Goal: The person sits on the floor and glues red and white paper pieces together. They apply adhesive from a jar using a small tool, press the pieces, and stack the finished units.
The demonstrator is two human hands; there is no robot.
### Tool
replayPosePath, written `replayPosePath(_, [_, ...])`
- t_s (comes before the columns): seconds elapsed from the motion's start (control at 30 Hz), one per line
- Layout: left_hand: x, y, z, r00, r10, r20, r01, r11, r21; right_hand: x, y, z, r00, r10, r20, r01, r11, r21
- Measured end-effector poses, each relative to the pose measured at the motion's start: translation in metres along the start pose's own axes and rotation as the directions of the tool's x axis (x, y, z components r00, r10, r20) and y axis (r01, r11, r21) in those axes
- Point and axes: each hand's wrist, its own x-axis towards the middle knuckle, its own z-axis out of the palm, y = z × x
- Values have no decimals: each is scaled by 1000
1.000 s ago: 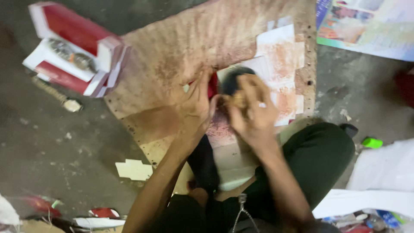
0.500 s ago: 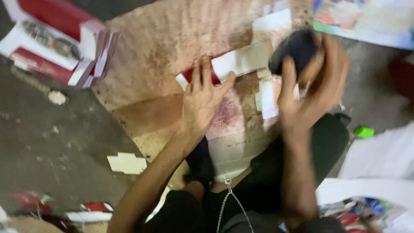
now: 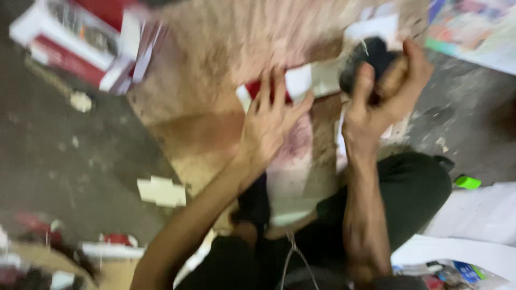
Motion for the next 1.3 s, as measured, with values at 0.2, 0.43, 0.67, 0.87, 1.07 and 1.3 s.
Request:
replayPosePath(0.2, [-1,-23,17,976,-201,-79,154,903,-401,21,-31,9,981,-171,90,171,985,11])
replayPosePath(0.43, [10,-28,25,953,-281,-110,172,806,-567,-5,-52,10,989,-137,58,139,990,-21])
replayPosePath(0.67, [-5,-29,11,958,-264,-115,155,808,-568,-58,-43,18,997,-18,-77,11,996,-88])
replayPosePath(0.87, [-10,-28,1,970,-85,-227,-25,895,-445,-33,31,-59,903,421,-84,-307,770,560])
replayPosePath(1.07, [12,-40,-25,995,-100,-4,88,896,-434,-11,84,-139,916,286,-282,-281,958,59])
replayPosePath(1.3, [32,-41,-32,978,-75,-195,40,983,-177,-20,-21,-9,918,-19,397,7,999,32])
